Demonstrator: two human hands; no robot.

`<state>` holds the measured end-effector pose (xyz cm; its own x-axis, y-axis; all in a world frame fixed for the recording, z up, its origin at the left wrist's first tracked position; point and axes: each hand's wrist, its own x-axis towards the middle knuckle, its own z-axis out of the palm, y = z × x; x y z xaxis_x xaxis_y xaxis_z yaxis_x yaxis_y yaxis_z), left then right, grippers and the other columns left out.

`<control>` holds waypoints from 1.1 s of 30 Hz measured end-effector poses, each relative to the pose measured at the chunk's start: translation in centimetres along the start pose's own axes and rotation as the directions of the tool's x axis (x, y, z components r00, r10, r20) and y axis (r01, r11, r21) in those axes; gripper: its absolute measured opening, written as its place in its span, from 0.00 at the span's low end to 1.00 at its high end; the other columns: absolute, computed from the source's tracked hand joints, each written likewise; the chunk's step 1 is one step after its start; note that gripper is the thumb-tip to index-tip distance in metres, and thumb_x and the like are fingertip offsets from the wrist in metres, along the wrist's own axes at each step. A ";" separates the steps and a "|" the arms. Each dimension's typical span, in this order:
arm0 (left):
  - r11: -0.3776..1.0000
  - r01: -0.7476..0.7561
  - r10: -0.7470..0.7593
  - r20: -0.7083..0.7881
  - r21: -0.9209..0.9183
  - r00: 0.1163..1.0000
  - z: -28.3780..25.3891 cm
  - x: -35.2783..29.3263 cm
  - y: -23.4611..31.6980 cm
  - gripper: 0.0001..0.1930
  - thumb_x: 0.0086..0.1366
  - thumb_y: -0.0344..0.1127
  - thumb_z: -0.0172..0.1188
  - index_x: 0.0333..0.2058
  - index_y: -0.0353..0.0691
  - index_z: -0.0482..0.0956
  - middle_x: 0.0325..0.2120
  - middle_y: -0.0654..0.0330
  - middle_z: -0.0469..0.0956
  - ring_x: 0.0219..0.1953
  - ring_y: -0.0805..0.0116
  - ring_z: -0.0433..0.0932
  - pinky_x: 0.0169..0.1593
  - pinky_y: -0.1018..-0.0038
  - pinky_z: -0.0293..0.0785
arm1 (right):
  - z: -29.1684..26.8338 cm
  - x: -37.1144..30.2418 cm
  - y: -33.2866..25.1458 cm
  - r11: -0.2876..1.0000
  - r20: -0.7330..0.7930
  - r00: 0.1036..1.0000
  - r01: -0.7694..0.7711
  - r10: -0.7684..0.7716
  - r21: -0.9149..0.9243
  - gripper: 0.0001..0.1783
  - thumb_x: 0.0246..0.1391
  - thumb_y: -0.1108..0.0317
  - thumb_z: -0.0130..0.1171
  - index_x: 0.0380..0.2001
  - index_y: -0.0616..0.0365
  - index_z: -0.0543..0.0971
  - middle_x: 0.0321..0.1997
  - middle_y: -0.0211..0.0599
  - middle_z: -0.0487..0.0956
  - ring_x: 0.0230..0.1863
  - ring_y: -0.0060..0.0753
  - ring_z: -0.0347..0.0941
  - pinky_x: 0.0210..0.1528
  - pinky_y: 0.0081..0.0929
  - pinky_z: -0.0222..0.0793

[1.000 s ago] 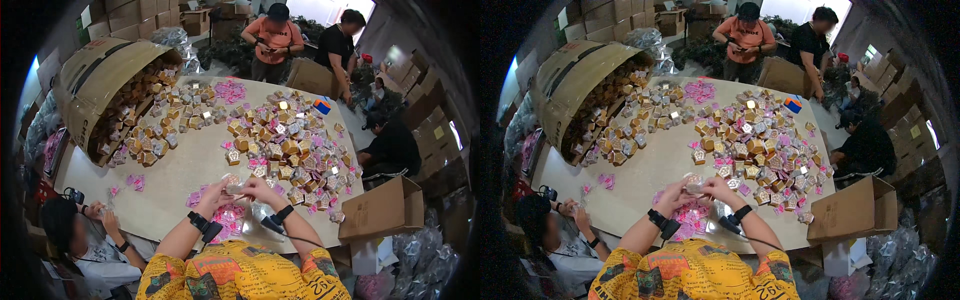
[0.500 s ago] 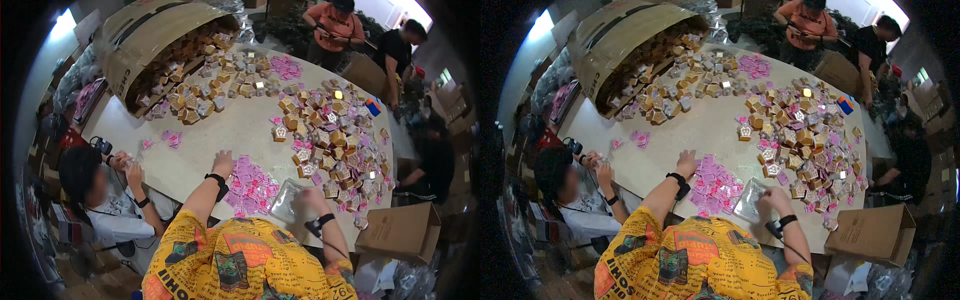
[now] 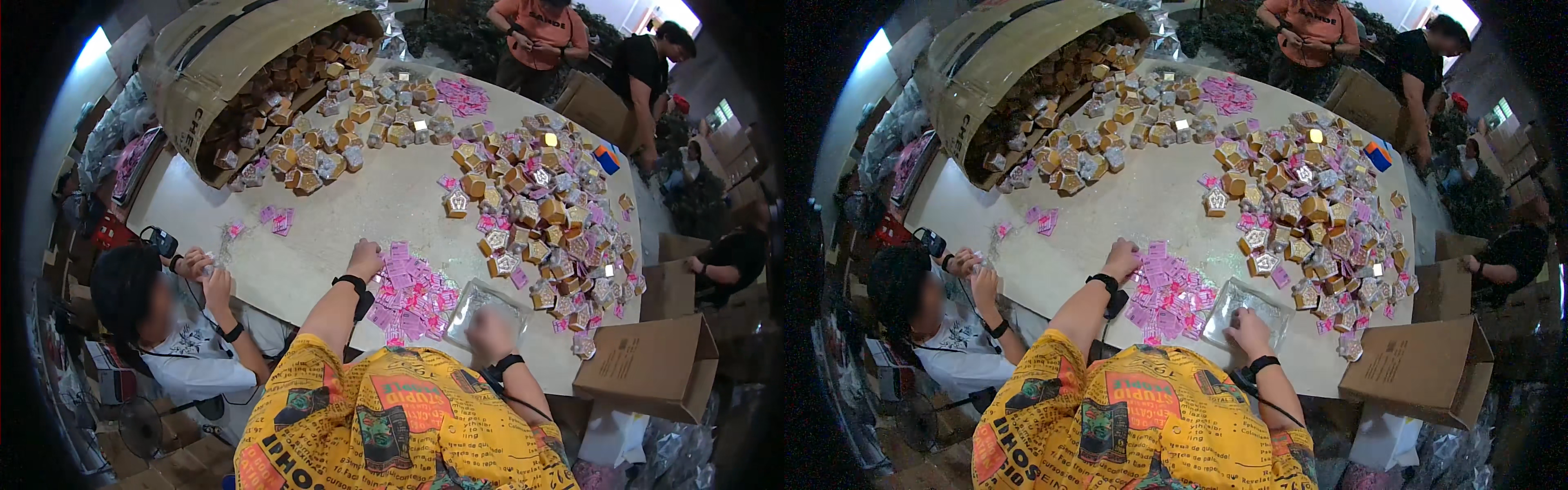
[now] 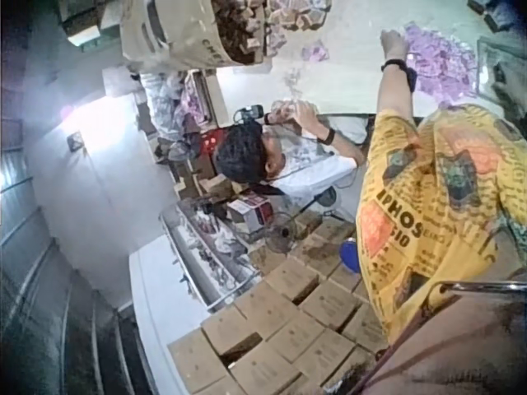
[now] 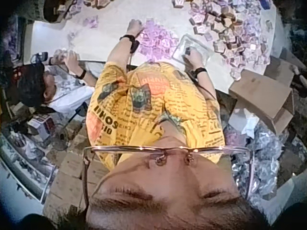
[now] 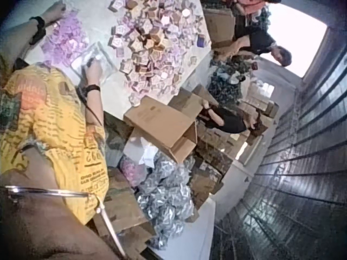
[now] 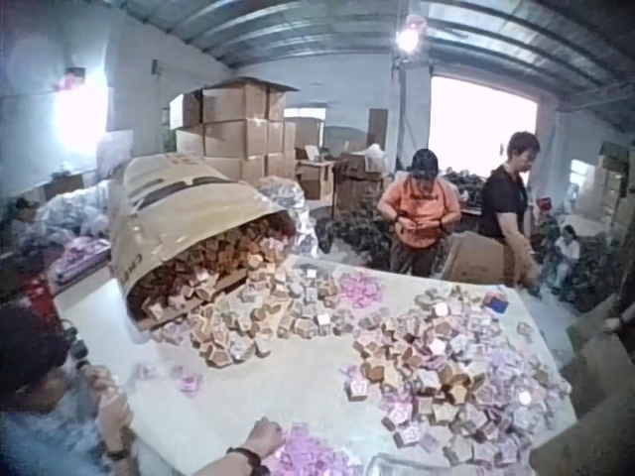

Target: The person places small, gold-colored, house-shaped items into clear plastic bags and seals them with pink labels. The person works at a table with a large supply of items and packaging materials, placing the finished packages into a pile.

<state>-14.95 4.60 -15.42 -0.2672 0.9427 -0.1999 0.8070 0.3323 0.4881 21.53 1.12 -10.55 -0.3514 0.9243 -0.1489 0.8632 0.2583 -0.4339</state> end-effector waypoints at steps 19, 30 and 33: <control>0.399 0.372 0.239 0.487 -0.838 0.840 -5.5 -5.8 11.7 0.22 0.54 0.26 0.58 0.49 0.30 0.68 0.33 0.60 0.74 0.30 0.75 0.74 0.32 0.81 0.71 | -1.9 -0.6 2.3 0.481 -0.039 0.946 -0.128 0.321 0.867 0.07 0.44 0.76 0.61 0.29 0.63 0.76 0.21 0.26 0.75 0.20 0.15 0.69 0.21 0.14 0.63; 0.496 0.466 0.415 0.672 -0.733 0.614 -1.3 -6.4 15.8 0.20 0.59 0.27 0.53 0.52 0.32 0.67 0.31 0.61 0.74 0.25 0.79 0.72 0.26 0.84 0.69 | -2.2 -1.4 2.6 0.142 0.121 0.848 -0.224 0.517 0.964 0.08 0.46 0.74 0.60 0.32 0.60 0.75 0.21 0.27 0.74 0.15 0.14 0.64 0.15 0.12 0.58; 0.475 0.529 0.407 0.709 -0.703 0.576 -0.9 -6.6 16.0 0.19 0.61 0.27 0.52 0.51 0.33 0.67 0.29 0.61 0.75 0.24 0.79 0.72 0.24 0.85 0.68 | -1.7 -1.2 3.5 -0.011 0.175 0.832 -0.199 0.527 0.980 0.08 0.47 0.74 0.60 0.32 0.60 0.75 0.22 0.28 0.74 0.15 0.14 0.64 0.14 0.12 0.58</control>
<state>-0.75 3.68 -5.48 0.5477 0.6567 -0.5185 -0.1279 0.6780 0.7238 25.59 1.40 -10.39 0.0994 0.8556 -0.5080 -0.2943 -0.4624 -0.8364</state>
